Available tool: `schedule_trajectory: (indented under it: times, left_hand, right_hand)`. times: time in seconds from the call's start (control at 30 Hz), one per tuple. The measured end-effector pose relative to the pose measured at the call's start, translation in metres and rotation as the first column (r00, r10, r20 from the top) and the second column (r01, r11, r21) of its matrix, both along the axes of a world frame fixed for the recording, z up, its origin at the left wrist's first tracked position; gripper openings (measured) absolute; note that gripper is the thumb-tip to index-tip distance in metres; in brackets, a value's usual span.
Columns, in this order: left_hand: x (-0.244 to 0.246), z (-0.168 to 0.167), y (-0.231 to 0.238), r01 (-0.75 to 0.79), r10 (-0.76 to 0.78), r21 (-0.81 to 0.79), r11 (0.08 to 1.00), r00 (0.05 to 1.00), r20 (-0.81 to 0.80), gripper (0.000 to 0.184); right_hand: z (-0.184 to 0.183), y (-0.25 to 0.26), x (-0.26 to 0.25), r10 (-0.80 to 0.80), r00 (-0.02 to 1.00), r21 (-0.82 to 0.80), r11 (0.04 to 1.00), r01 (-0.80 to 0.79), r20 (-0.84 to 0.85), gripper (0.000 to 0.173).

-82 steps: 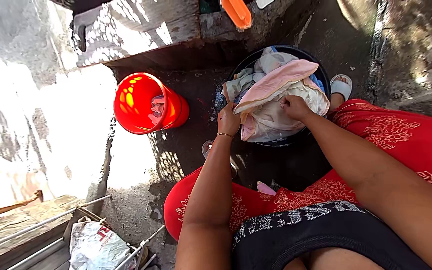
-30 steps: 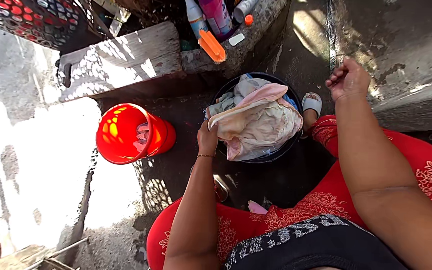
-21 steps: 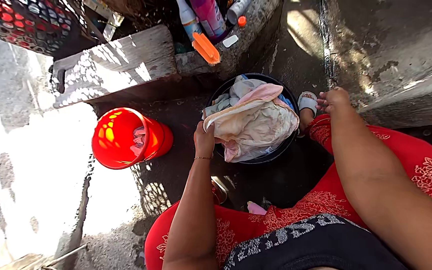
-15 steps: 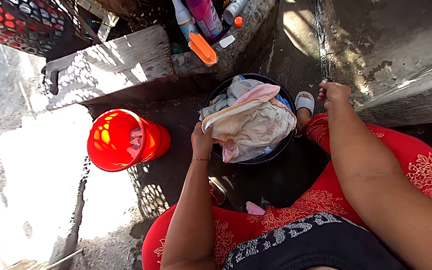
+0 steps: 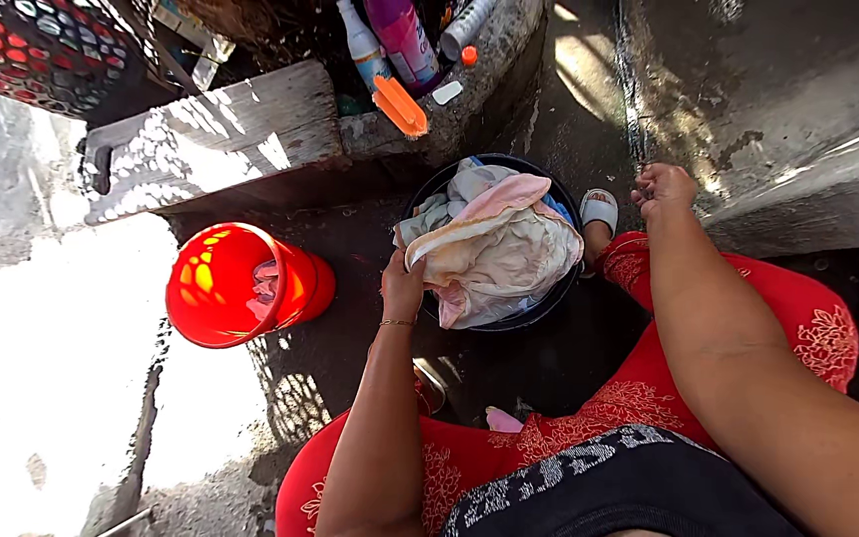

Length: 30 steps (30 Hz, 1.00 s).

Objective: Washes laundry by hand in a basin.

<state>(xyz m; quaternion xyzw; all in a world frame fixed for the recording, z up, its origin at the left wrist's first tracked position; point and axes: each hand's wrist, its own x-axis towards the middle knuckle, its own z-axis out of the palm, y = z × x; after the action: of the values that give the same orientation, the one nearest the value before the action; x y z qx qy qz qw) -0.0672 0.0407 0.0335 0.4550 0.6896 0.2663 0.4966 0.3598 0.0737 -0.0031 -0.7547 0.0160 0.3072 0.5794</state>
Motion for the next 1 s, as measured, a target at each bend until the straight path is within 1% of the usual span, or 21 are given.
schedule_trajectory:
  times: [0.03, 0.07, 0.1, 0.13, 0.17, 0.2, 0.3, 0.37, 0.43, 0.47, 0.53, 0.57, 0.63, 0.7, 0.73, 0.77, 0.83, 0.87, 0.9, 0.93, 1.0]
  left_hand:
    - [0.000, 0.000, 0.000, 0.004, -0.004, 0.002, 1.000, 1.000, -0.003, 0.027]
    - [0.000, 0.000, 0.000, 0.008, -0.008, 0.008, 1.000, 1.000, -0.005, 0.027]
    - [0.000, -0.001, 0.000, 0.011, -0.011, 0.019, 1.000, 1.000, -0.009, 0.027]
    - [-0.001, -0.002, 0.000, 0.012, -0.011, 0.036, 0.999, 1.000, -0.015, 0.025]
    - [-0.001, -0.003, 0.000, 0.012, -0.010, 0.057, 0.998, 1.000, -0.021, 0.024]
    - [-0.002, -0.004, 0.000, 0.012, -0.010, 0.075, 0.997, 1.000, -0.015, 0.024]
    - [-0.002, -0.004, -0.002, -0.002, -0.001, 0.107, 0.994, 1.000, 0.026, 0.024]
    - [-0.003, -0.004, -0.003, 0.012, -0.021, 0.112, 0.994, 0.996, 0.084, 0.026]
    - [-0.003, -0.004, -0.004, 0.073, -0.092, 0.118, 0.990, 0.982, 0.165, 0.025]
    - [-0.003, -0.001, -0.006, 0.139, -0.160, 0.116, 0.983, 0.967, 0.198, 0.024]
    - [0.001, 0.007, -0.009, 0.374, -0.385, 0.091, 0.923, 0.896, 0.222, 0.018]
    - [0.005, 0.011, -0.009, 0.522, -0.523, 0.067, 0.850, 0.826, 0.210, 0.014]
    - [0.019, 0.019, -0.013, 0.765, -0.757, 0.011, 0.644, 0.635, 0.156, 0.015]
    - [0.033, 0.013, -0.024, 0.899, -0.893, 0.008, 0.439, 0.435, 0.115, 0.018]
    - [0.040, 0.008, -0.031, 0.936, -0.931, 0.014, 0.352, 0.348, 0.110, 0.018]
    - [0.047, 0.005, -0.038, 0.961, -0.955, 0.001, 0.275, 0.273, 0.112, 0.018]
    - [0.058, 0.004, -0.048, 0.982, -0.974, -0.074, 0.174, 0.182, 0.133, 0.020]
    - [0.060, 0.003, -0.051, 0.979, -0.973, -0.122, 0.166, 0.182, 0.138, 0.021]
    - [0.062, 0.003, -0.051, 0.965, -0.967, -0.177, 0.191, 0.216, 0.134, 0.022]
    - [0.062, 0.003, -0.050, 0.940, -0.954, -0.237, 0.244, 0.276, 0.114, 0.024]
    - [0.056, -0.009, -0.048, 0.853, -0.890, -0.291, 0.433, 0.456, 0.012, 0.035]
  right_hand:
    - [0.002, -0.001, 0.000, -0.006, 0.999, 0.042, 0.999, 0.009, -0.050, 0.045]
    - [0.003, -0.002, 0.003, 0.037, 0.992, 0.097, 0.995, -0.025, -0.123, 0.075]
    - [0.001, -0.001, 0.005, 0.041, 0.983, 0.135, 0.991, -0.017, -0.179, 0.092]
    - [0.000, 0.000, 0.005, 0.015, 0.978, 0.156, 0.988, 0.019, -0.210, 0.098]
    - [-0.001, 0.001, 0.003, 0.001, 0.977, 0.167, 0.985, 0.036, -0.214, 0.095]
    - [-0.001, 0.001, 0.001, -0.003, 0.977, 0.176, 0.983, 0.041, -0.212, 0.084]
    - [-0.003, -0.001, -0.003, 0.032, 0.973, 0.177, 0.984, 0.009, -0.227, 0.039]
    - [-0.007, -0.002, -0.005, 0.111, 0.976, 0.150, 0.985, -0.083, -0.186, 0.029]
    - [-0.014, -0.002, -0.012, 0.270, 0.963, 0.077, 0.960, -0.268, -0.016, 0.019]
    - [-0.016, -0.004, -0.019, 0.409, 0.904, -0.022, 0.912, -0.410, 0.124, 0.015]
    - [-0.019, -0.004, -0.034, 0.692, 0.619, -0.259, 0.717, -0.647, 0.371, 0.023]
    - [-0.023, -0.003, -0.041, 0.777, 0.439, -0.335, 0.603, -0.723, 0.452, 0.032]
    - [-0.040, 0.000, -0.058, 0.835, 0.142, -0.442, 0.417, -0.794, 0.532, 0.065]
    - [-0.056, -0.001, -0.074, 0.854, -0.088, -0.566, 0.259, -0.782, 0.512, 0.094]
    - [-0.060, -0.003, -0.080, 0.865, -0.191, -0.626, 0.167, -0.762, 0.463, 0.099]
    - [-0.064, -0.005, -0.082, 0.863, -0.276, -0.668, 0.092, -0.738, 0.423, 0.092]
    - [-0.073, -0.011, -0.081, 0.831, -0.380, -0.693, 0.009, -0.721, 0.406, 0.047]
    - [-0.072, -0.013, -0.080, 0.827, -0.414, -0.694, -0.041, -0.719, 0.380, 0.024]
    - [-0.066, -0.013, -0.079, 0.831, -0.438, -0.689, -0.094, -0.719, 0.343, 0.015]
    - [-0.058, -0.013, -0.080, 0.829, -0.466, -0.687, -0.145, -0.712, 0.309, 0.016]
    - [-0.040, -0.013, -0.088, 0.797, -0.527, -0.683, -0.210, -0.700, 0.296, 0.028]
